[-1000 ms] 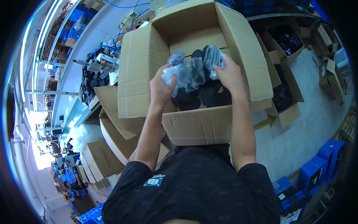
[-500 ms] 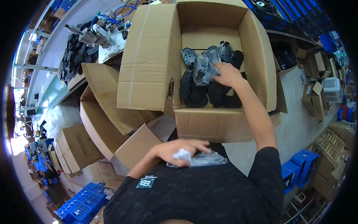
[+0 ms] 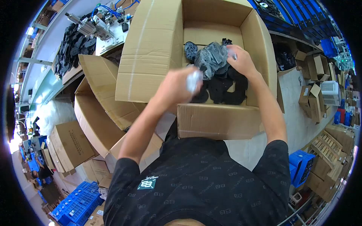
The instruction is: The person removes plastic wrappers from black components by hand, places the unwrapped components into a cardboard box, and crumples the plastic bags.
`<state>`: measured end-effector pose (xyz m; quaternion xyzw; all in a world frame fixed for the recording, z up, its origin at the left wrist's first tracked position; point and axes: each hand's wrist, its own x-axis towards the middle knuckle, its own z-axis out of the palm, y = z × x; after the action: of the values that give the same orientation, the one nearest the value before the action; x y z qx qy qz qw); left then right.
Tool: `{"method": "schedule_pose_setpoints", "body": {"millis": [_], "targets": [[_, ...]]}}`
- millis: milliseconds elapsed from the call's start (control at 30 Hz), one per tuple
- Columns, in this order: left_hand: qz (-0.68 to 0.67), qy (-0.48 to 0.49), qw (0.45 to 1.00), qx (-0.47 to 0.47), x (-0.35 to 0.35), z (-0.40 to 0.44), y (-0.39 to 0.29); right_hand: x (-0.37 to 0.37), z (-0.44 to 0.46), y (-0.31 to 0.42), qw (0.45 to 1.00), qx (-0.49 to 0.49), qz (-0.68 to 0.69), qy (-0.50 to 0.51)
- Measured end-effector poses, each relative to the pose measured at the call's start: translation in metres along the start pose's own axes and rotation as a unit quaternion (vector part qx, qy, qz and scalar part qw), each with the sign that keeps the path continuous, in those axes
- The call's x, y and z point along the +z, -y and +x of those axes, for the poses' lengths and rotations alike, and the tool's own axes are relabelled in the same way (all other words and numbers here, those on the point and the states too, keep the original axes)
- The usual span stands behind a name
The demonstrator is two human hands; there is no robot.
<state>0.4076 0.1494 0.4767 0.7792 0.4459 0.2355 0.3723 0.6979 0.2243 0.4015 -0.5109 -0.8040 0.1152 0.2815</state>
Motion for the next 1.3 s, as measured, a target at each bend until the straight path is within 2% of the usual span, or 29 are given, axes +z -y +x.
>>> {"method": "schedule_pose_setpoints", "body": {"millis": [33, 67, 100, 167, 200, 233, 300, 333, 367, 400, 467, 567, 600, 667, 700, 733, 767, 800, 833, 900, 933, 967, 1000, 1033, 1100, 1133, 1233, 1267, 1300], "targets": [[0.104, -0.002, 0.993, -0.056, 0.005, 0.028, 0.001, -0.008, 0.0, 0.006, 0.997, 0.065, 0.045, 0.006], [0.185, 0.055, 0.978, -0.076, 0.012, 0.051, 0.006, -0.013, -0.001, 0.008, 0.988, 0.126, 0.081, 0.049], [0.266, 0.109, 0.953, -0.097, 0.021, 0.07, 0.014, -0.013, 0.0, 0.004, 0.988, 0.124, 0.08, 0.045], [0.301, 0.118, 0.942, -0.095, 0.057, 0.095, 0.043, 0.002, -0.002, -0.013, 0.983, 0.098, -0.049, 0.145], [0.335, 0.132, 0.928, -0.093, 0.072, 0.103, 0.058, 0.015, -0.005, -0.034, 0.981, 0.071, -0.06, 0.171], [0.343, 0.136, 0.925, -0.093, 0.081, 0.109, 0.07, 0.015, -0.004, -0.035, 0.982, 0.074, -0.052, 0.165], [0.355, 0.177, 0.916, -0.058, 0.087, 0.116, 0.082, 0.015, -0.002, -0.025, 0.959, 0.087, -0.162, 0.216], [0.362, 0.187, 0.911, -0.057, 0.085, 0.116, 0.083, 0.018, -0.002, -0.029, 0.959, 0.052, -0.172, 0.218], [0.324, 0.127, 0.937, -0.035, 0.081, 0.112, 0.085, 0.024, -0.002, -0.036, 0.961, 0.059, -0.162, 0.216], [0.282, 0.067, 0.957, -0.013, 0.072, 0.106, 0.081, 0.033, -0.002, -0.045, 0.959, 0.02, -0.167, 0.227], [0.19, 0.031, 0.978, -0.084, 0.043, 0.098, 0.06, 0.048, -0.002, -0.062, 0.963, -0.036, -0.151, 0.22], [0.095, -0.142, 0.985, 0.036, -0.005, 0.071, 0.045, 0.07, 0.006, -0.095, 0.97, -0.074, -0.16, 0.17], [0.073, -0.19, 0.975, 0.087, -0.02, 0.055, 0.033, 0.069, 0.014, -0.096, 0.984, -0.064, -0.13, 0.1], [-0.154, -0.201, 0.967, -0.021, -0.035, 0.006, -0.002, 0.06, 0.028, -0.089, 0.997, -0.012, -0.046, -0.066], [-0.212, -0.2, 0.956, -0.016, -0.035, -0.025, -0.002, 0.043, 0.038, -0.076, 0.997, -0.015, -0.041, -0.063], [-0.269, -0.199, 0.942, -0.009, -0.027, -0.053, 0.005, 0.02, 0.05, -0.059, 0.992, -0.032, 0.04, -0.119], [-0.317, -0.207, 0.925, 0.038, -0.009, -0.074, 0.013, 0.009, 0.053, -0.047, 0.976, -0.048, 0.121, -0.172], [-0.311, -0.201, 0.929, 0.01, 0.008, -0.094, 0.01, 0.011, 0.05, -0.043, 0.977, -0.053, 0.125, -0.166], [-0.345, -0.197, 0.913, -0.088, 0.023, -0.109, -0.007, 0.014, 0.049, -0.039, 0.982, -0.046, 0.168, -0.077], [-0.404, -0.152, 0.889, -0.155, 0.05, -0.118, -0.031, 0.018, 0.043, -0.017, 0.972, -0.064, 0.206, 0.094], [-0.416, -0.138, 0.884, -0.161, 0.062, -0.124, -0.03, 0.026, 0.035, -0.009, 0.96, -0.114, 0.129, 0.221], [-0.471, -0.081, 0.862, -0.167, 0.071, -0.132, -0.035, 0.032, 0.023, 0.002, 0.944, -0.15, 0.016, 0.294], [-0.473, -0.005, 0.867, -0.154, 0.076, -0.135, -0.041, 0.037, 0.017, 0.01, 0.915, -0.19, -0.042, 0.354], [-0.475, 0.066, 0.866, -0.14, 0.084, -0.14, -0.048, 0.039, 0.013, 0.019, 0.896, -0.236, -0.073, 0.37], [-0.444, 0.115, 0.875, -0.154, 0.108, -0.157, -0.058, 0.05, 0.017, 0.023, 0.852, -0.286, -0.156, 0.409], [-0.506, 0.073, 0.844, -0.161, 0.113, -0.167, -0.062, 0.062, 0.021, 0.016, 0.833, -0.319, -0.161, 0.421], [-0.394, 0.026, 0.918, -0.038, 0.123, -0.178, -0.064, 0.076, 0.036, 0.004, 0.886, -0.3, -0.116, 0.335], [-0.401, 0.001, 0.915, -0.041, 0.131, -0.182, -0.069, 0.069, 0.043, 0.01, 0.917, -0.264, -0.061, 0.291], [-0.433, -0.003, 0.889, -0.149, 0.135, -0.187, -0.073, 0.06, 0.05, 0.015, 0.944, -0.221, -0.006, 0.244]]}}
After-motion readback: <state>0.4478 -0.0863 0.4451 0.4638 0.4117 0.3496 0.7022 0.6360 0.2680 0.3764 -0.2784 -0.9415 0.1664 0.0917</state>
